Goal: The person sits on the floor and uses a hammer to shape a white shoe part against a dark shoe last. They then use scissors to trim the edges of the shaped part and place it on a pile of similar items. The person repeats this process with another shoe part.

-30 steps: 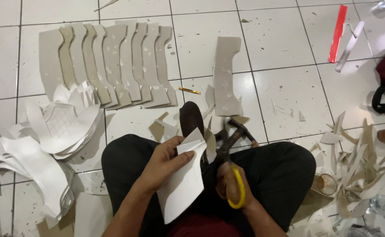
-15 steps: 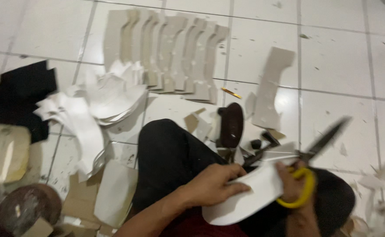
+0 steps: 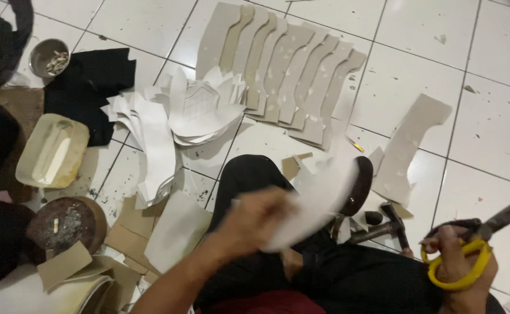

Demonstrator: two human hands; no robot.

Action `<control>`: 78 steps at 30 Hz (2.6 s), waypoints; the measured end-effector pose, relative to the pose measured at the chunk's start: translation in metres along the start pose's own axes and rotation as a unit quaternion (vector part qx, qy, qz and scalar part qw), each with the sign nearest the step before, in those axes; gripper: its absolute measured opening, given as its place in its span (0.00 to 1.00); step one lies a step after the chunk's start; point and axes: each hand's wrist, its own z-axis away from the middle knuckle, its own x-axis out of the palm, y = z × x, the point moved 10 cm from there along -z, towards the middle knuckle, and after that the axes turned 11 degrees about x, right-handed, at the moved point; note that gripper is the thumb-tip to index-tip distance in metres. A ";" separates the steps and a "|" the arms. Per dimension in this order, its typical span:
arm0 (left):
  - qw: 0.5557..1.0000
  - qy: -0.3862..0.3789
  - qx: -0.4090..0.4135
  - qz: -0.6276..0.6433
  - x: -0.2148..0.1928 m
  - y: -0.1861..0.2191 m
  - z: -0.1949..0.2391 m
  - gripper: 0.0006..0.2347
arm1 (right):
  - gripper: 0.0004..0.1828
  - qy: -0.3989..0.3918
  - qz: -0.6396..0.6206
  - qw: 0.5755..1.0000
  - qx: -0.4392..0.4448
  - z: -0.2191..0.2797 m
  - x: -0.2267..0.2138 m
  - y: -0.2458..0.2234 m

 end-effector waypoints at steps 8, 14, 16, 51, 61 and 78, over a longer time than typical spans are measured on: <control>0.869 0.340 -0.305 -0.192 -0.214 -0.120 0.075 0.18 | 0.10 0.038 -0.027 0.998 0.031 -0.006 -0.006 0.000; 0.825 0.194 -0.456 -0.271 -0.214 -0.220 0.126 0.33 | 0.18 -0.053 0.156 0.979 0.123 -0.046 -0.002 0.035; 0.826 0.161 -0.447 -0.304 -0.210 -0.229 0.128 0.34 | 0.21 -0.061 0.183 0.968 0.161 -0.050 0.001 0.036; 0.847 -0.009 -0.019 -0.531 0.005 -0.092 -0.016 0.20 | 0.23 -0.116 0.338 0.878 0.318 -0.157 -0.020 0.153; 0.819 -0.092 -0.033 -0.565 0.038 -0.103 -0.029 0.19 | 0.26 -0.152 0.389 0.894 0.162 -0.089 0.025 0.050; 0.985 0.087 -0.043 -0.144 0.065 -0.120 0.002 0.14 | 0.13 -0.016 0.178 0.978 -0.108 0.039 0.067 0.027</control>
